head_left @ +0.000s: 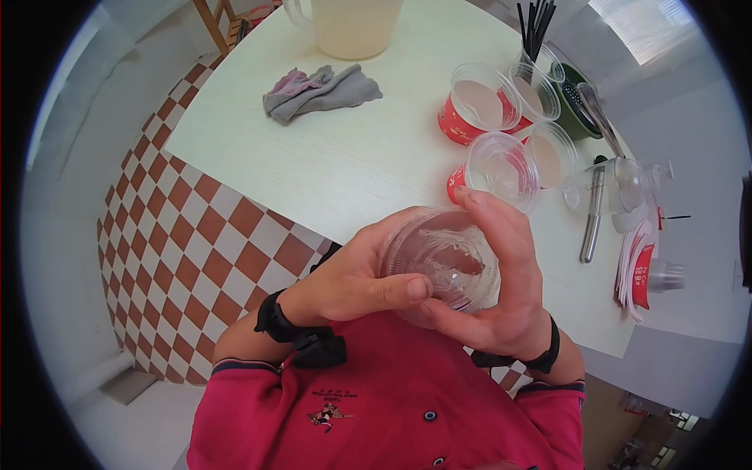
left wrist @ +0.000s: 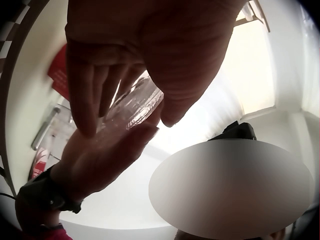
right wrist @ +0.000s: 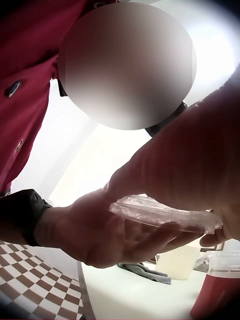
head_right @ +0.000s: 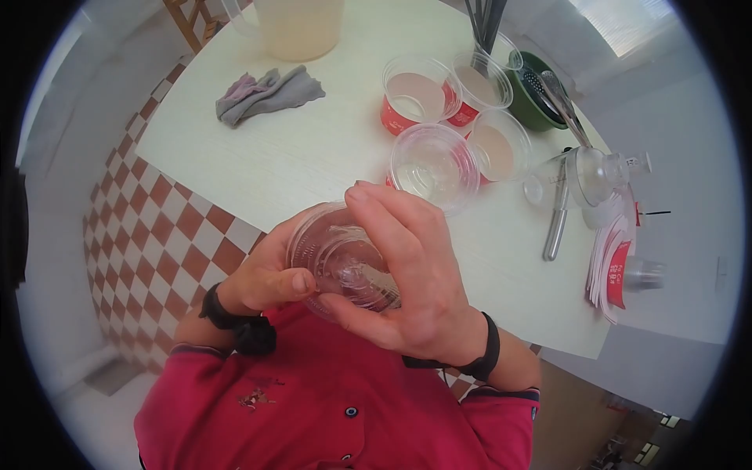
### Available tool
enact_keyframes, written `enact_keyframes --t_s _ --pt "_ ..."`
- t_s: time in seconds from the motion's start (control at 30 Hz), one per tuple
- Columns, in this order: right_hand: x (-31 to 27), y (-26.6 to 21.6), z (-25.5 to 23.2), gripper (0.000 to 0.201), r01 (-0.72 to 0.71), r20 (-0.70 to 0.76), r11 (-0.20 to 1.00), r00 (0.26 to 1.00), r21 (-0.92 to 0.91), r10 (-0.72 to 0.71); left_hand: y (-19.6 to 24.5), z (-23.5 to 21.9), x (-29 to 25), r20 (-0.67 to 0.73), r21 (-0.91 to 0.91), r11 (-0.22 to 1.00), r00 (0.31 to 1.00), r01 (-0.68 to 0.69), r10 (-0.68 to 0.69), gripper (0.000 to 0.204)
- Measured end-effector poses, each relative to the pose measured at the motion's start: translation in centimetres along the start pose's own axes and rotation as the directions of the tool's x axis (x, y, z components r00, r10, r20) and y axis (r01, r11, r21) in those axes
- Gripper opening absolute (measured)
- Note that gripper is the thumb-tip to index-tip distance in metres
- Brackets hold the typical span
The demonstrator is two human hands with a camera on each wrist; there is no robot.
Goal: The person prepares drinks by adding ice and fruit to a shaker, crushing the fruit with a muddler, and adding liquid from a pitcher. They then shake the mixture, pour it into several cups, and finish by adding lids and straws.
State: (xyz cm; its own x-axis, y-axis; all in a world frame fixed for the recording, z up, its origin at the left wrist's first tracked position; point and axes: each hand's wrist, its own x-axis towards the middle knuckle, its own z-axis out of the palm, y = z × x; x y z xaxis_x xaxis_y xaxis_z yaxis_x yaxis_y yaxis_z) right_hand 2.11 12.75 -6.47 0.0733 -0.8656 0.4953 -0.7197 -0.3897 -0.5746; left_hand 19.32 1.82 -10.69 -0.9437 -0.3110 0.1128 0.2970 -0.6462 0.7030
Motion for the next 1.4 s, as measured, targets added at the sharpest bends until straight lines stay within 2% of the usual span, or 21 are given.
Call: enact_keyframes --t_s 0.1,0.23,0.3,0.4,0.57,0.73,0.8,0.87,0.93,1.03,1.13,1.23,1.33,1.4 --pt "-0.3 -0.6 0.2 0.094 0.025 -0.012 0.997 1.000 -0.067 -0.025 -0.2 0.5 0.0 -0.085 0.021 1.000 0.996 0.006 -0.004 0.064" --pt "-0.1 -2.1 -0.5 0.090 -0.014 0.058 0.972 0.998 -0.233 0.028 -0.5 0.6 -0.1 -0.104 0.093 0.996 0.994 -0.014 0.024 0.057" --pt "-0.3 -1.9 -0.4 0.088 -0.027 0.065 0.975 0.997 -0.219 0.042 -0.9 0.6 -0.2 -0.074 0.127 0.989 0.993 -0.079 0.089 0.053" --pt "-0.5 -1.7 -0.4 0.089 -0.006 0.009 0.989 1.000 -0.149 0.007 -0.7 0.8 -0.4 -0.089 -0.024 0.999 0.996 -0.035 0.033 0.050" --pt "-0.9 -1.6 -0.5 0.088 -0.060 -0.034 0.998 0.998 0.014 0.060 -0.5 1.6 -0.4 -0.159 0.028 1.000 0.987 -0.007 0.011 0.054" --pt "-1.0 -0.7 -3.2 0.090 -0.072 -0.155 0.992 0.986 -0.104 0.055 -0.1 1.6 0.0 -0.162 0.013 1.000 0.987 -0.002 0.004 0.052" --pt "-1.1 1.4 -5.8 0.090 -0.166 -0.244 0.968 0.963 -0.190 0.117 0.4 0.9 -0.7 -0.180 0.032 0.998 0.983 0.048 -0.041 0.052" --pt "-1.5 4.9 -7.9 0.087 -0.307 -0.339 0.923 0.915 -0.233 0.218 0.4 1.1 -0.8 -0.287 0.089 0.995 0.958 0.049 -0.021 0.054" --pt "-1.5 8.4 -9.3 0.079 -0.441 -0.383 0.888 0.849 -0.131 0.364 0.5 1.2 -0.8 -0.384 0.119 0.990 0.923 0.076 -0.025 0.059" --pt "-1.1 10.9 -9.8 0.076 -0.489 -0.329 0.855 0.847 -0.171 0.418 0.0 0.9 -0.8 -0.415 0.132 0.990 0.910 0.043 0.016 0.058" --pt "-0.1 11.5 -9.4 0.071 -0.383 -0.265 0.867 0.914 -0.319 0.307 -0.1 0.4 -0.9 -0.422 0.143 0.989 0.906 0.046 0.019 0.057" --pt "0.2 12.1 -9.2 0.069 -0.374 -0.223 0.853 0.924 -0.364 0.310 -0.2 0.0 -0.9 -0.438 0.115 0.992 0.899 0.048 0.007 0.058" --pt "0.0 12.4 -9.2 0.067 -0.399 -0.177 0.832 0.917 -0.386 0.358 -0.4 -1.4 -1.4 -0.296 0.030 1.000 0.955 0.004 0.005 0.054" --pt "-0.2 12.4 -9.1 0.066 -0.400 -0.180 0.832 0.916 -0.384 0.357 -0.5 -1.7 -1.2 -0.296 0.031 1.000 0.955 0.005 0.005 0.054"
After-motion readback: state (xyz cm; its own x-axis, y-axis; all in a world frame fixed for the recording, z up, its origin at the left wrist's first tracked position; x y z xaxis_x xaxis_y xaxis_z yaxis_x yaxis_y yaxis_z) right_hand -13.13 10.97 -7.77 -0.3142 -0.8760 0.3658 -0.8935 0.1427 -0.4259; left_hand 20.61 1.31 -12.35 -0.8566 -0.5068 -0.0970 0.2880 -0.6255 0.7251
